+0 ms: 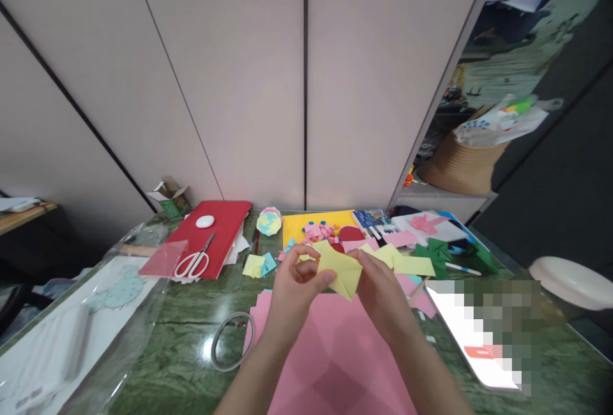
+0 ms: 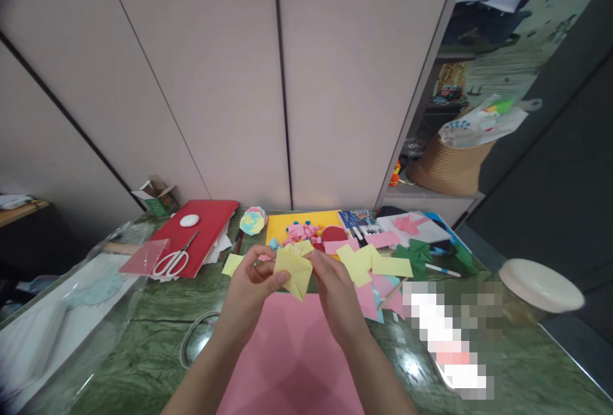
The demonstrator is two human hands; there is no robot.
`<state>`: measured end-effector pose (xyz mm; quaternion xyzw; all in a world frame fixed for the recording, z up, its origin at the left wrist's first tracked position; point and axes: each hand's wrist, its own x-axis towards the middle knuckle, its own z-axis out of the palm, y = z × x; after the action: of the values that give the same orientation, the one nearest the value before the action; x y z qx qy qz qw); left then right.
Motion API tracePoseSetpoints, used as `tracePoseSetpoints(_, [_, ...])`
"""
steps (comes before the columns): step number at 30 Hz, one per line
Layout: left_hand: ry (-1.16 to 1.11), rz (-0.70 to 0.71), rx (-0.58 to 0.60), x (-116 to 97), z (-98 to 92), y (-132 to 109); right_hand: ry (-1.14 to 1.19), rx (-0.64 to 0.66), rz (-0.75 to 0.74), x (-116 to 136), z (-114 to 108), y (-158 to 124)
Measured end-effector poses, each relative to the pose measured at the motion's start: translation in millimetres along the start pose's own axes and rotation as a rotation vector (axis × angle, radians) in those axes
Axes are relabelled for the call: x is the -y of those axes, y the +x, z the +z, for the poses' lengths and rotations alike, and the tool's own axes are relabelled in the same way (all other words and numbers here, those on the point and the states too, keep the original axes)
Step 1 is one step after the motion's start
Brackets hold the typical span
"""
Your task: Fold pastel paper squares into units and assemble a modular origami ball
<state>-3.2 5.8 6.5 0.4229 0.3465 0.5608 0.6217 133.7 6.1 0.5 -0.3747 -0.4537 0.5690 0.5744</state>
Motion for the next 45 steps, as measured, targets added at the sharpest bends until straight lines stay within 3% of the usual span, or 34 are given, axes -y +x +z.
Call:
tracePoseSetpoints(5, [0.039,0.025,-0.007,-1,-0.6,0,-0.311,-0.072,-0.129,0,-1,1])
tracePoseSetpoints(10, [0.292,0.093,-0.097,2,-3.5,-1,-0.663,-0.255,-0.500,0,-2,-3])
tracePoseSetpoints(15, [0.591,0.208,-0.126,2,-3.0,-3,-0.946,-0.246,-0.722,1,-2,-7])
tracePoseSetpoints(19, [0.804,0.362,-0.122,4,-2.6,-5,-0.899,-0.180,-0.620,5,-1,-8])
tracePoseSetpoints(22, [0.807,0.401,-0.075,4,-0.6,-9,-0.783,-0.110,-0.464,6,1,-8])
tracePoseSetpoints(26, [0.626,0.332,0.011,0,4.6,-16,-0.755,-0.116,-0.339,5,3,-7])
tracePoseSetpoints(29, [0.521,0.250,0.009,-1,8.4,-17,-0.708,-0.144,-0.284,6,4,-6])
tracePoseSetpoints(34, [0.538,0.095,-0.025,-3,8.4,-13,-0.476,-0.024,-0.147,11,-1,-3])
tracePoseSetpoints(39, [0.565,0.100,0.001,-7,6.1,-12,-0.393,0.007,-0.175,9,-7,0])
tracePoseSetpoints(45, [0.528,0.145,-0.013,-4,6.0,-12,-0.456,-0.010,-0.259,9,-4,-2])
